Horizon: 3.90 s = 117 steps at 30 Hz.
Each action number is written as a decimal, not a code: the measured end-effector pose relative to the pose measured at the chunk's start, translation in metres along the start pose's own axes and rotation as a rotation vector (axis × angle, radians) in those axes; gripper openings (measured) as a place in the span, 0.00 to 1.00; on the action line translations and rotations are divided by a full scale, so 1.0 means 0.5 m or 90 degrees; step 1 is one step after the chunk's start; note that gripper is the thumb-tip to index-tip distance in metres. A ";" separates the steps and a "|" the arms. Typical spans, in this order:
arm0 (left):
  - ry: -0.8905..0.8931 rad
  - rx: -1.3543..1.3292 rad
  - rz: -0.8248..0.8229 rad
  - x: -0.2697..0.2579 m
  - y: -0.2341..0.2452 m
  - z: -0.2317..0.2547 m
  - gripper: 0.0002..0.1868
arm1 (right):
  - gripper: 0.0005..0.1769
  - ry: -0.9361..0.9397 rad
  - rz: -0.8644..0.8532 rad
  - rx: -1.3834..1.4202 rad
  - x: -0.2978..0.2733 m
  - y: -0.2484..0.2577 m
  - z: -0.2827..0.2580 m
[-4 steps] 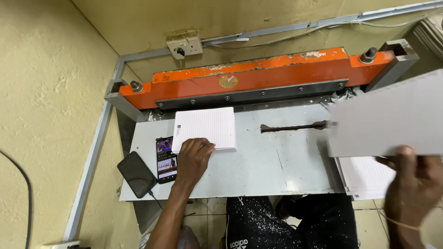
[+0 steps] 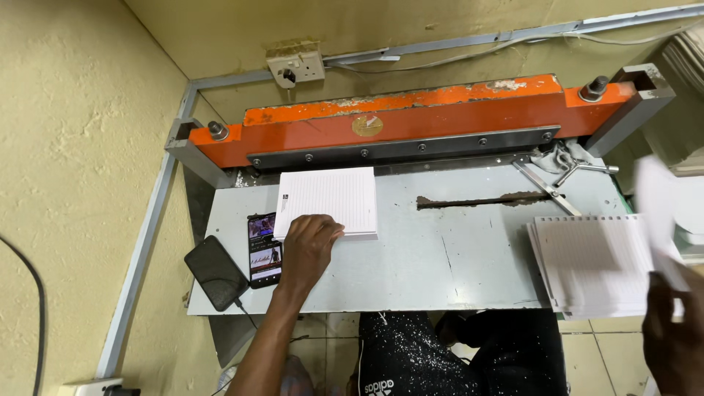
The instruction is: The person places lined paper sheets into a binding machine, presses the handle to create a binding, and stacks the finished notebooks. The person repeats this process for multiple sheets, organizing the completed notebooks into a neat pile.
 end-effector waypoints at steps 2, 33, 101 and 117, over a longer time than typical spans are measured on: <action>-0.005 -0.012 0.012 0.002 0.007 0.001 0.07 | 0.21 0.116 -0.158 0.542 0.013 -0.067 -0.028; 0.527 -0.875 -0.076 -0.129 -0.089 0.091 0.26 | 0.31 0.237 -0.820 1.195 0.120 0.217 -0.389; 0.513 -0.877 -0.098 0.230 -0.280 0.173 0.31 | 0.18 -0.595 -0.514 1.602 0.294 -0.087 -0.495; 0.143 -0.004 0.098 -0.055 -0.002 0.050 0.13 | 0.07 -0.605 -0.584 1.644 0.282 -0.056 -0.480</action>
Point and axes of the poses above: each hand's wrist, its own x-axis towards the middle knuckle, its own y-axis out of the back of the hand, z = x × y, the point moved 7 cm from there along x, towards the middle knuckle, and after that the axes turned 15 degrees about -z, right-handed, at the moved point
